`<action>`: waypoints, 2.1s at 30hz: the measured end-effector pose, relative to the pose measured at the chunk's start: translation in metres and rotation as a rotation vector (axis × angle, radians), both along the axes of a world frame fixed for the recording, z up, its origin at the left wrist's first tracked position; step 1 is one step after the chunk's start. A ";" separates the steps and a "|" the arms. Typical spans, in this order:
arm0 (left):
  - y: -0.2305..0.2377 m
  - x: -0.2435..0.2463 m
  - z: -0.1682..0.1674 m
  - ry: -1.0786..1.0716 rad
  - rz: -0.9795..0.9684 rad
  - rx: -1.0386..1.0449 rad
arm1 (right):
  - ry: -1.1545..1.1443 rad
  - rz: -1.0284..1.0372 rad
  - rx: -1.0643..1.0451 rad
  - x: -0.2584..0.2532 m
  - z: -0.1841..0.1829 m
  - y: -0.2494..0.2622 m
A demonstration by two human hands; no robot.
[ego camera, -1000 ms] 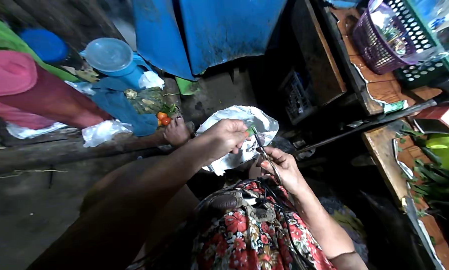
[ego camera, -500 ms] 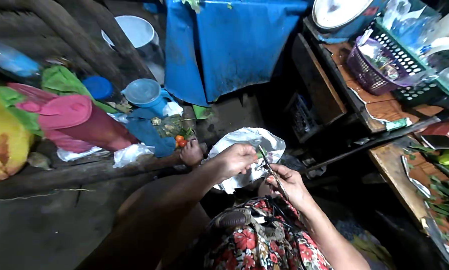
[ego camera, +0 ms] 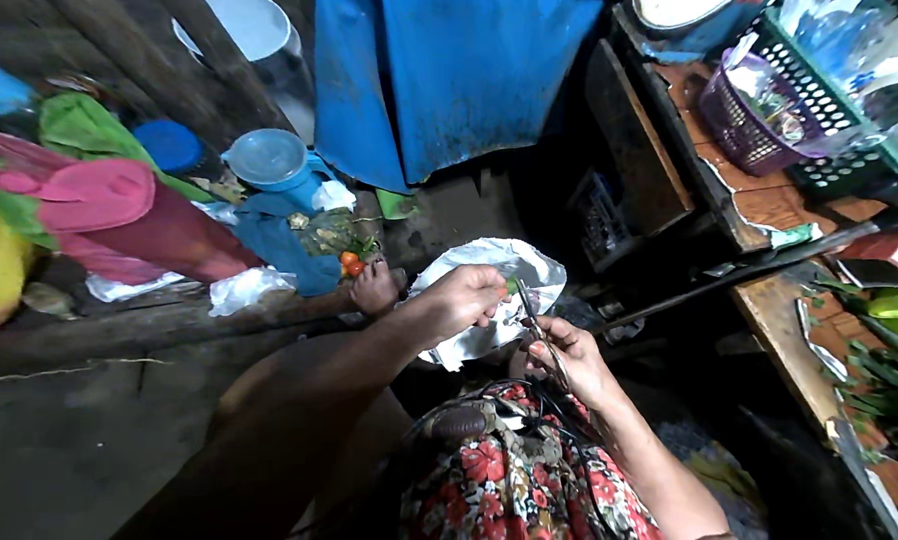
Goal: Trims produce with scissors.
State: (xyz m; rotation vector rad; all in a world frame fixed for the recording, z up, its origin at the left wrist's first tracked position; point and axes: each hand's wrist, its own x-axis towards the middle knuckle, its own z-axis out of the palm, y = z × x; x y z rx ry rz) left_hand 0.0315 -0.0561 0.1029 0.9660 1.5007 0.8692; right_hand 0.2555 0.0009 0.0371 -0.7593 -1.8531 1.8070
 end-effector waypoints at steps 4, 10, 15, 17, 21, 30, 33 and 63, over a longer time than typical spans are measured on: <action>0.001 0.002 -0.003 0.029 -0.043 -0.006 | -0.064 0.004 0.046 -0.001 0.001 0.000; 0.000 0.005 -0.005 0.049 -0.092 -0.019 | -0.059 -0.015 0.035 -0.003 0.000 -0.001; -0.001 0.001 -0.006 0.062 -0.100 0.007 | -0.040 -0.021 0.030 -0.003 -0.001 -0.001; -0.002 0.001 -0.002 0.088 -0.088 0.003 | -0.037 -0.027 0.011 -0.003 -0.001 -0.001; -0.001 -0.003 0.004 0.080 -0.110 -0.013 | -0.005 -0.042 -0.036 -0.003 -0.001 -0.001; 0.001 -0.005 0.005 0.110 -0.057 0.002 | -0.051 0.009 0.049 -0.001 -0.005 0.001; 0.000 0.000 0.000 0.141 -0.055 0.028 | -0.065 0.016 0.068 -0.002 -0.006 0.001; 0.015 0.006 0.010 0.288 -0.077 -0.062 | -0.249 -0.108 0.304 0.006 -0.010 0.003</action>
